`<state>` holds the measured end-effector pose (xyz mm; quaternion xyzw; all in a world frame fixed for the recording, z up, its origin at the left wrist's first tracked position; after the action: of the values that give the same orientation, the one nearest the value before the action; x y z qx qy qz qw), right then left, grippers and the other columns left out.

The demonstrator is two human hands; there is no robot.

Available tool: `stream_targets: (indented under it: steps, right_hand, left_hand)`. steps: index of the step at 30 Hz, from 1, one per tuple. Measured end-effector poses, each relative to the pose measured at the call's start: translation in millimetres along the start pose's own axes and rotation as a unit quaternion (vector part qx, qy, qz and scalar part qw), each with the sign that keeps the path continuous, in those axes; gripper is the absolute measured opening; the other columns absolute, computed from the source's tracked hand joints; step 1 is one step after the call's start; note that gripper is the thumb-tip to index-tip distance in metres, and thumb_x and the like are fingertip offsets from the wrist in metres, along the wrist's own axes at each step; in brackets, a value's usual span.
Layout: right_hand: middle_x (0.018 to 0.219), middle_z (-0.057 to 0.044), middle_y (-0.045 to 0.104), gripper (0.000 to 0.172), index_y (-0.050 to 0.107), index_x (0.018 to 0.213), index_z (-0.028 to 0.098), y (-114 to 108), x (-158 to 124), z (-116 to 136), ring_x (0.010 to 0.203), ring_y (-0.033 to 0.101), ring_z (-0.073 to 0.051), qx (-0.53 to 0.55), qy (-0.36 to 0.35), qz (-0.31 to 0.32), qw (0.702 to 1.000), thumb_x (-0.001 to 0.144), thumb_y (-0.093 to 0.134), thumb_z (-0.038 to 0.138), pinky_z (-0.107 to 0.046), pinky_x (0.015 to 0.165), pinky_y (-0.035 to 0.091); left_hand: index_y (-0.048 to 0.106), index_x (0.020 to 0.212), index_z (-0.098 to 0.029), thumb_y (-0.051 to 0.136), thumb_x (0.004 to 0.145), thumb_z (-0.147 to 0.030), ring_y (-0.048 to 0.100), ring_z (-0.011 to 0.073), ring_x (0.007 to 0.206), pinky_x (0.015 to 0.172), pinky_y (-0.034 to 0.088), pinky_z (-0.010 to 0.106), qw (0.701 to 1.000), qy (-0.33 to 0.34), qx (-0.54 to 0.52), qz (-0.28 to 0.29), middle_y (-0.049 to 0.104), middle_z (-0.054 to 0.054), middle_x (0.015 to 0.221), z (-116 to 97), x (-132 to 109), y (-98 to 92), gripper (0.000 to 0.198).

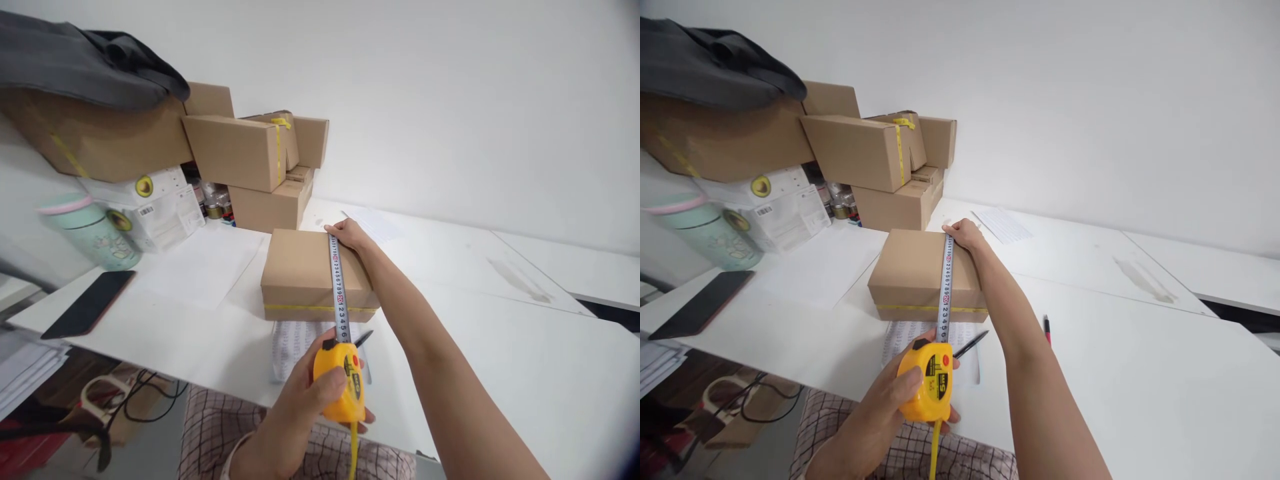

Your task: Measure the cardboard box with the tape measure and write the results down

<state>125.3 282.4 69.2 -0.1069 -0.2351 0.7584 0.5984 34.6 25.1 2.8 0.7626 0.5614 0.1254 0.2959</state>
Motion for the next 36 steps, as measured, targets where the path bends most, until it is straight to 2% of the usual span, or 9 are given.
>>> stream_targets:
  steps: [5,9,14,18,21,23,30,33,36]
  right_hand:
    - [0.064,-0.001,0.06,0.034,0.057,0.07,0.022,4.9,25.9,5.0,0.069,0.055,-0.018,-0.081,0.05,0.007,0.995,0.087,0.07,0.049,-0.032,0.066,0.042]
    - [0.096,-0.008,0.074,0.045,0.068,0.094,0.022,-23.1,24.2,3.6,0.093,0.065,-0.023,0.023,-0.004,-0.023,0.999,0.093,0.053,0.064,-0.036,0.082,0.05]
    - [0.137,-0.017,0.063,0.074,0.066,0.125,0.018,-78.3,-27.1,-38.7,0.125,0.06,-0.03,0.073,0.034,-0.11,0.991,0.095,0.03,0.075,-0.045,0.102,0.05]
    - [0.161,-0.013,0.04,0.083,0.048,0.149,0.028,-67.0,-88.3,-61.2,0.139,0.05,-0.033,0.086,0.09,-0.02,0.992,0.092,0.021,0.08,-0.047,0.099,0.054]
    - [0.161,-0.008,0.04,0.077,0.044,0.152,0.033,-49.7,-112.4,-43.6,0.137,0.052,-0.031,0.058,0.062,0.049,0.995,0.092,0.027,0.079,-0.044,0.1,0.054]
    - [0.155,-0.009,0.049,0.073,0.049,0.149,0.031,-49.3,-110.8,-24.2,0.134,0.054,-0.032,-0.013,0.041,0.038,0.998,0.093,0.034,0.075,-0.045,0.102,0.052]
    - [0.12,-0.017,0.072,0.064,0.073,0.105,0.018,-59.7,-48.1,21.8,0.112,0.065,-0.035,-0.347,0.012,-0.039,0.937,0.1,0.028,0.063,-0.045,0.094,0.046]
    - [0.115,-0.018,0.073,0.061,0.073,0.094,0.018,-56.6,-25.0,29.1,0.112,0.065,-0.033,-0.388,0.011,-0.08,0.918,0.103,0.026,0.055,-0.04,0.089,0.046]
    - [0.118,-0.018,0.073,0.051,0.072,0.1,0.018,-51.5,-11.1,33.6,0.112,0.065,-0.031,-0.374,0.003,-0.11,0.921,0.105,0.027,0.041,-0.037,0.09,0.045]
  left_hand:
    - [0.057,0.122,-0.019,0.07,0.081,-0.061,0.074,0.0233,0.078,0.064,0.061,0.034,0.999,-0.015,0.012,-0.04,0.061,0.012,0.12,-6.4,14.4,-3.1,0.06]
    - [0.058,0.121,-0.018,0.07,0.079,-0.06,0.073,0.0239,0.074,0.058,0.06,0.034,0.998,0.014,0.035,-0.055,0.063,0.015,0.123,-23.6,4.0,-22.0,0.06]
    - [0.053,0.128,-0.024,0.077,0.075,-0.048,0.072,0.022,0.076,0.06,0.062,0.036,0.953,0.175,0.145,-0.203,0.06,0.012,0.131,-64.9,-28.3,-90.5,0.062]
    - [0.05,0.123,-0.022,0.079,0.07,-0.046,0.072,0.0213,0.072,0.06,0.061,0.036,0.93,0.18,0.189,-0.26,0.063,0.007,0.115,-79.1,-20.4,-124.4,0.066]
    - [0.051,0.119,-0.02,0.078,0.068,-0.047,0.072,0.0203,0.068,0.057,0.06,0.033,0.938,0.173,0.191,-0.231,0.064,0.004,0.106,-91.7,0.7,-122.3,0.064]
    - [0.053,0.116,-0.019,0.078,0.066,-0.048,0.071,0.0195,0.064,0.054,0.058,0.031,0.94,0.185,0.188,-0.217,0.065,0.003,0.1,-108.0,14.5,-116.6,0.063]
    - [0.057,0.105,-0.016,0.072,0.069,-0.048,0.068,0.0167,0.056,0.048,0.057,0.029,0.931,0.219,0.208,-0.206,0.067,0.003,0.091,-171.7,53.9,-102.7,0.051]
    - [0.055,0.11,-0.019,0.078,0.068,-0.044,0.069,0.0161,0.059,0.052,0.059,0.03,0.918,0.258,0.236,-0.185,0.066,0.005,0.104,-166.7,49.2,-89.5,0.054]
    - [0.051,0.117,-0.024,0.084,0.067,-0.04,0.071,0.0184,0.069,0.057,0.06,0.031,0.933,0.249,0.231,-0.118,0.064,0.007,0.116,-123.5,37.8,-73.7,0.062]
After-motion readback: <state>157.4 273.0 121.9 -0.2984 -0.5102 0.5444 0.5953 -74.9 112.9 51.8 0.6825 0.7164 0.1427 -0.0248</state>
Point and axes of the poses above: each hand's wrist, its own x-axis towards the middle knuckle, its own y-axis out of the palm, z = x × y, the point moved 6 cm from there along x, towards the middle knuckle
